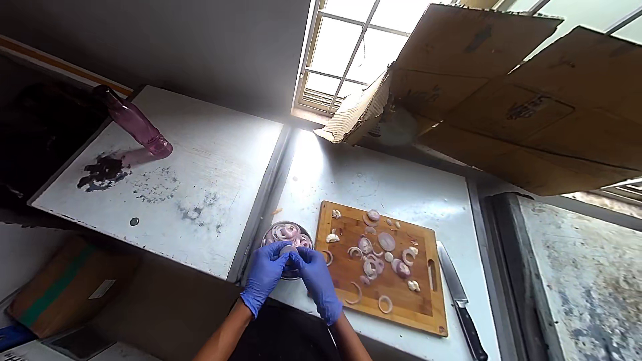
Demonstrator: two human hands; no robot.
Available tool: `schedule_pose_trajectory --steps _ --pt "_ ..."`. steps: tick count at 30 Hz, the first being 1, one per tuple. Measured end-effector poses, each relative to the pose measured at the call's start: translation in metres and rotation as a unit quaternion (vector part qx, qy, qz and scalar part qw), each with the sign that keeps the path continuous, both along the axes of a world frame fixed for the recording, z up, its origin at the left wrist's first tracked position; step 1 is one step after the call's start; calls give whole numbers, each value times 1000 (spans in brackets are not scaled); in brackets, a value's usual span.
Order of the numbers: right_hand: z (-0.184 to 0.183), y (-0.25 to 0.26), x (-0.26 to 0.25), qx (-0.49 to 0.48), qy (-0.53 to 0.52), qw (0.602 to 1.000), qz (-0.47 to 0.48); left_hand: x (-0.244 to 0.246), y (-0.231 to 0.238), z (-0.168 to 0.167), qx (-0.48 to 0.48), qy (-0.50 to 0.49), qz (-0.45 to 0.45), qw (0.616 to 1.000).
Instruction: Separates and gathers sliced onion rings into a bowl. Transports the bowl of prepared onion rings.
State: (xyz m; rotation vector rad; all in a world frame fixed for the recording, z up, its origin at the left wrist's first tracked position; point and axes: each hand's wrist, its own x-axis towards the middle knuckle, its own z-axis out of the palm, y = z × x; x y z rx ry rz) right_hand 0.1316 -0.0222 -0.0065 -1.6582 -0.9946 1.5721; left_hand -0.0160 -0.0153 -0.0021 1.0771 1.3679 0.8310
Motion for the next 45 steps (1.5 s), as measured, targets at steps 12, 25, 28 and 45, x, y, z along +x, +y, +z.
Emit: schedule_pose_trajectory --steps 12,25,28,45 --pt "-4 6 -15 30 -47 996 -69 1 5 -6 -6 -28 110 994" --pt "3 8 -6 42 -141 988 -57 10 1 -3 -5 -10 128 992" --pt "1 7 -5 33 -148 987 -58 11 -1 -7 -3 -1 129 992" --pt "-5 4 20 24 100 992 -79 -4 4 2 -74 -129 48 988"
